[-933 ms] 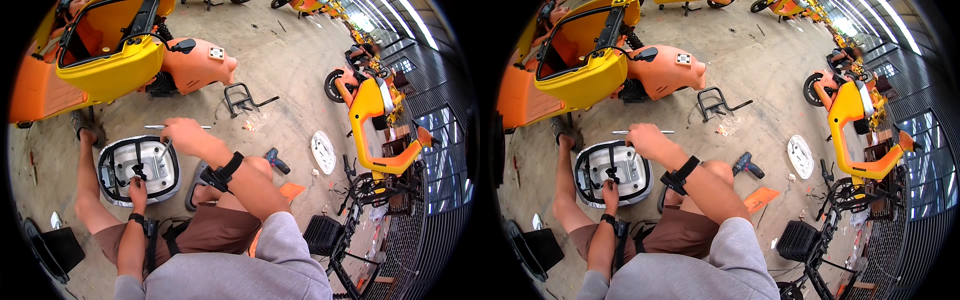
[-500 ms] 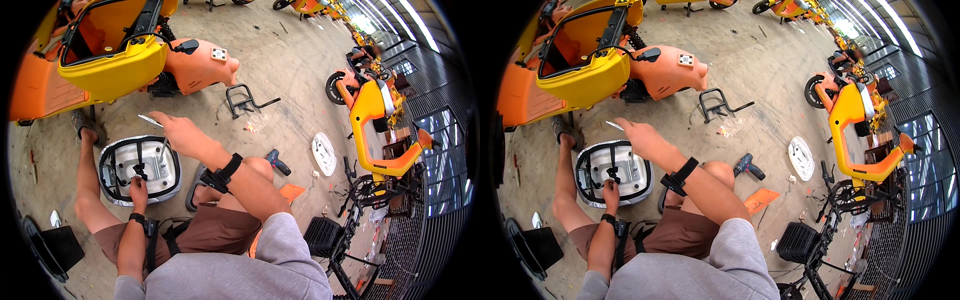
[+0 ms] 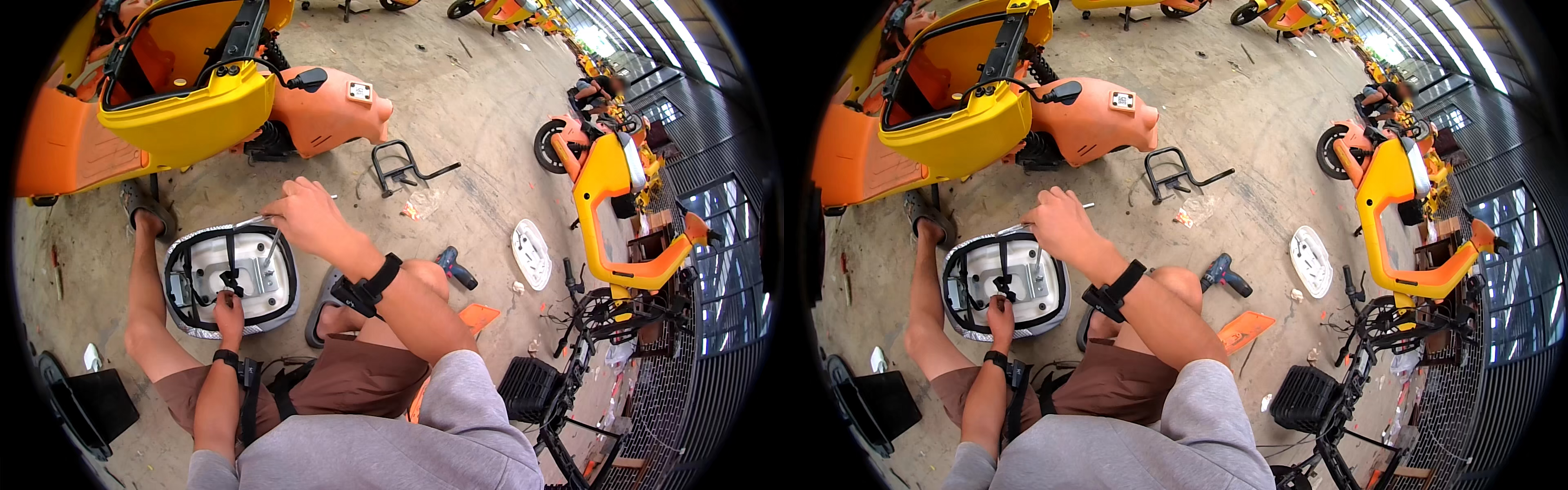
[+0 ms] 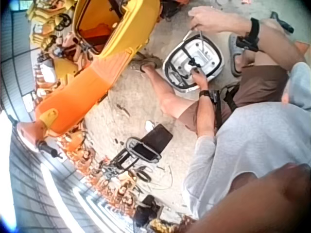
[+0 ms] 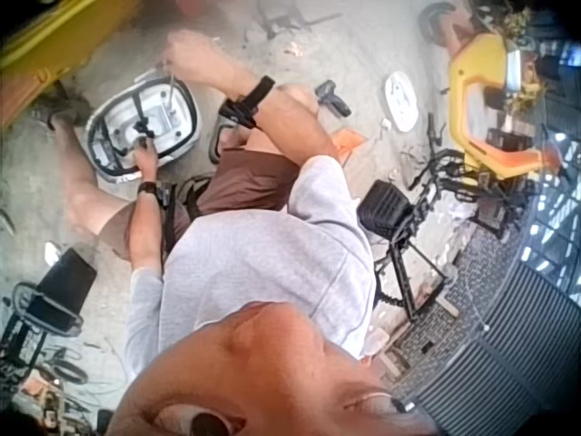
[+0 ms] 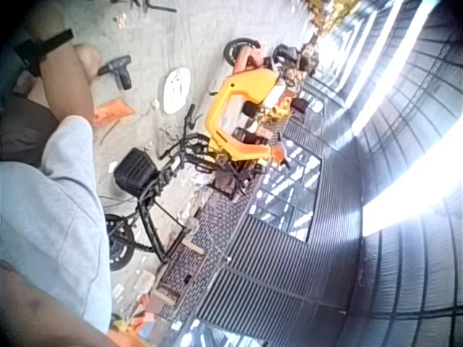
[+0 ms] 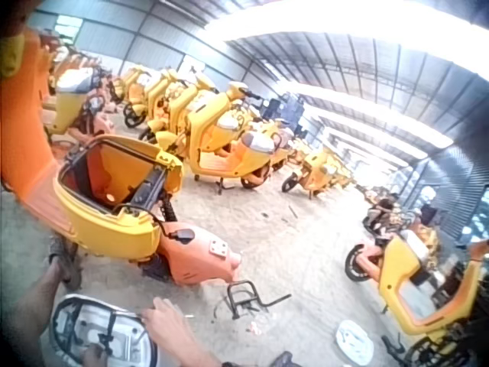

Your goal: The person assembles a silver metal component by using a tool to turn a fastener. The person aligns the silver part, holds it in place with one hand, and uses the tool with the other hand to tighten the attachment points.

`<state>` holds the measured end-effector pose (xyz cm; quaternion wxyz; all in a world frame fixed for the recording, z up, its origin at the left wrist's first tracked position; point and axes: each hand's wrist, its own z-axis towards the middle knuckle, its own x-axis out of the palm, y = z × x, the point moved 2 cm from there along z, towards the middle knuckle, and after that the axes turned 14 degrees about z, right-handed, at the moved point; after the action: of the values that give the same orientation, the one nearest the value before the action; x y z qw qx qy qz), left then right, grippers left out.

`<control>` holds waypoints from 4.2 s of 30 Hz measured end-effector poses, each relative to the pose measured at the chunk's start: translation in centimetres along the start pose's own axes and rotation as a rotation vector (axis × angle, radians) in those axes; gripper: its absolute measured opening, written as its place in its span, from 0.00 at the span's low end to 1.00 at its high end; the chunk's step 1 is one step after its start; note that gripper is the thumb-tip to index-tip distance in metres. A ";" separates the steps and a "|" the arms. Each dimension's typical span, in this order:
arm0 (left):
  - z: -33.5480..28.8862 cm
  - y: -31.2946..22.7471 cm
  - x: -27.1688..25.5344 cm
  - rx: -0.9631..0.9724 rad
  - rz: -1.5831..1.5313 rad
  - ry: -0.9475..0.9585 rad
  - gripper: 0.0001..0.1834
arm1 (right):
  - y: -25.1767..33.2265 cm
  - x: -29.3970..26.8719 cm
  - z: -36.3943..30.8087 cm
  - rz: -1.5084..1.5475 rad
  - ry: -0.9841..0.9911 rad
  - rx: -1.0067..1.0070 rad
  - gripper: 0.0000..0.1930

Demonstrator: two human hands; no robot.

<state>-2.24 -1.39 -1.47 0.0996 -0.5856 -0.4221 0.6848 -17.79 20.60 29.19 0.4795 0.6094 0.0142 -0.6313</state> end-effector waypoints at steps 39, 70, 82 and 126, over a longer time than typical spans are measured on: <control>0.0 -0.6 0.1 -0.021 0.026 0.012 0.08 | 0.6 -1.1 0.4 0.040 0.276 0.274 0.12; -0.6 -2.5 -1.4 -0.108 -0.001 0.060 0.11 | -2.5 1.5 0.8 0.280 0.027 0.312 0.18; 1.5 -5.8 -2.9 0.110 0.027 0.135 0.11 | 2.5 -1.4 1.7 0.508 -0.219 0.074 0.36; 8.0 -10.0 3.0 0.517 0.321 0.447 0.13 | 1.0 -3.1 2.4 0.447 -0.205 -0.060 0.25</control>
<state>-13.73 3.05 3.03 0.2249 -0.7350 -0.1060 0.6309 -19.61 20.41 32.76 0.6240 0.5154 -0.1510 -0.5675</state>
